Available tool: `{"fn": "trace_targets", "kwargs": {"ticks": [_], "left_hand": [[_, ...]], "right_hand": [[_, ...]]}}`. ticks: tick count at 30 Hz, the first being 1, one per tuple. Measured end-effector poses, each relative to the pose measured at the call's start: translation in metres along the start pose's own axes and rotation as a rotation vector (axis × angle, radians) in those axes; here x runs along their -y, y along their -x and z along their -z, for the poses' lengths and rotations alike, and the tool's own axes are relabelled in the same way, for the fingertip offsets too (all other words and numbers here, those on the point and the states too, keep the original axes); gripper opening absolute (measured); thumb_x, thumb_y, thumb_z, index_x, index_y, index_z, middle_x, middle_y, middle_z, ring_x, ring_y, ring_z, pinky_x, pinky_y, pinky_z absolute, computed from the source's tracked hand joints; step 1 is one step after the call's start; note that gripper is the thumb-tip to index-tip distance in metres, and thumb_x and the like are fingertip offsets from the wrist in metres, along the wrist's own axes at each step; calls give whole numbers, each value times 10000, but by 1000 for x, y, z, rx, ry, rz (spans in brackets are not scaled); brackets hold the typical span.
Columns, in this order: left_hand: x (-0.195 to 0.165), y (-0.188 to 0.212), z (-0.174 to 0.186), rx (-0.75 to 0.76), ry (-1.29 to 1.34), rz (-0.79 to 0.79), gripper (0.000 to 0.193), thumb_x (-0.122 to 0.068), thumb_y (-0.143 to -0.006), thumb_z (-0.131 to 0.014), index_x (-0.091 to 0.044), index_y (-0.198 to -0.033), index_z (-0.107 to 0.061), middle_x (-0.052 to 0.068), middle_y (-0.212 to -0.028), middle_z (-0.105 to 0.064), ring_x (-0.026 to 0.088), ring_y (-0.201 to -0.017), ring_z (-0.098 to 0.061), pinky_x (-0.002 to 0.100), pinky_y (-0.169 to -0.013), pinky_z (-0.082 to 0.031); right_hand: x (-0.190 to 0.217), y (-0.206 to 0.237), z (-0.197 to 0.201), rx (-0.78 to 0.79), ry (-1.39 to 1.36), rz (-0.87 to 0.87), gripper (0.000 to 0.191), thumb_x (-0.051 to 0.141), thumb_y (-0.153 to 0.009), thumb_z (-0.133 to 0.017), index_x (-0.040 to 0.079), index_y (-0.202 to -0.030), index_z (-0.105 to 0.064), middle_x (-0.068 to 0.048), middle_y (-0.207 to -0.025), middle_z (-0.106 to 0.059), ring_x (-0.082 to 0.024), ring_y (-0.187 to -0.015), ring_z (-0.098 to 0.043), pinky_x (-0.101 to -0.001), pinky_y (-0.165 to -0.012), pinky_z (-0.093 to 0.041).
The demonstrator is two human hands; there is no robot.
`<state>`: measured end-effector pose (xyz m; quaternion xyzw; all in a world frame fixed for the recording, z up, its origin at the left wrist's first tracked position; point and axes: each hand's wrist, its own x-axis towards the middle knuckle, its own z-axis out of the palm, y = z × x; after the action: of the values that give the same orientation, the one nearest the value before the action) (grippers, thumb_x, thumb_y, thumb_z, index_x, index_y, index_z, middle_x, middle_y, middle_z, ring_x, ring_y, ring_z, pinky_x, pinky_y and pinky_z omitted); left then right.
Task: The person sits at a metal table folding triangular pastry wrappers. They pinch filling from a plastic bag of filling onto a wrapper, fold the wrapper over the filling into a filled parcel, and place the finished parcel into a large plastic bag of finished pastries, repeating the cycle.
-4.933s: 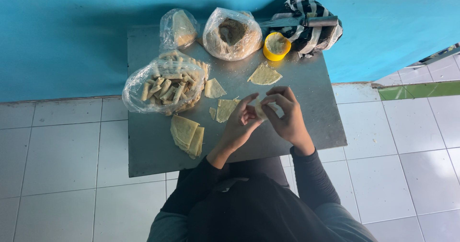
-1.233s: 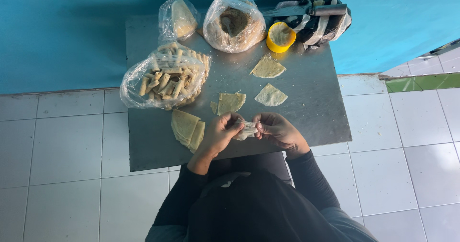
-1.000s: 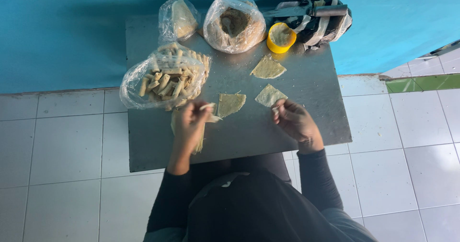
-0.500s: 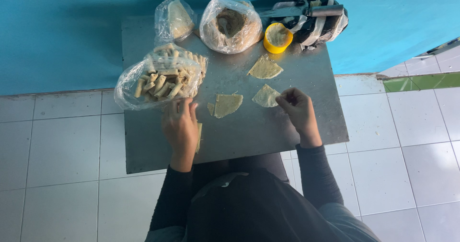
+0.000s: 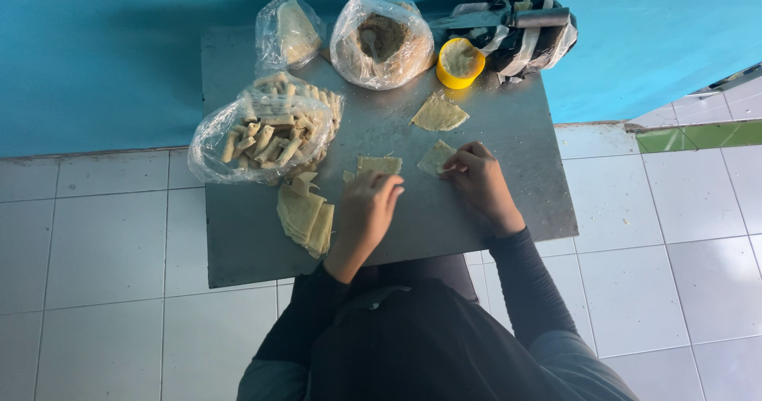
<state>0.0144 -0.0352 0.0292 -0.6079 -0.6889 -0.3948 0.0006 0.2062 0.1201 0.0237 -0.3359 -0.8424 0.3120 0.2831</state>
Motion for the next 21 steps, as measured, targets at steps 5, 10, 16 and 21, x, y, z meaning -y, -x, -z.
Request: {"fn": "trace_targets", "kwargs": {"ticks": [5,10,16,21], "left_hand": [[-7,-18,-49,37,347,109,246,-194,-940,-740,-65,-1137,-669,70,-955,-700,223,-800,-694,334,-701,-526],[7,-49,-93,385,1123,597,253,-202,-996,-693,17,-1123,-691,63,-920,-756,117,-774,-722,249,-664,-539],[16,-56,-99,178,750,381,180,-139,-915,-731,-15,-1045,-727,94,-918,-770,176,-807,-762,299,-697,-575],[-1,-54,-81,26,341,207,121,-144,-918,-718,-81,-1022,-715,85,-943,-755,278,-851,-740,368,-724,-561]], "right_hand": [[6,1,7,-37,-122,1,166,1,-824,-821,55,-973,-772,-58,-977,-668,-173,-817,-664,-316,-721,-554],[13,1,15,-104,-234,119,154,-50,-878,-768,43,-1000,-755,-54,-1015,-694,-179,-923,-690,-314,-832,-561],[7,-5,15,-85,-11,126,136,-16,-854,-777,47,-972,-750,-68,-1009,-710,-206,-895,-722,-317,-769,-577],[4,-5,6,-71,101,157,126,25,-849,-792,52,-969,-764,-86,-977,-691,-243,-853,-704,-351,-737,-564]]}}
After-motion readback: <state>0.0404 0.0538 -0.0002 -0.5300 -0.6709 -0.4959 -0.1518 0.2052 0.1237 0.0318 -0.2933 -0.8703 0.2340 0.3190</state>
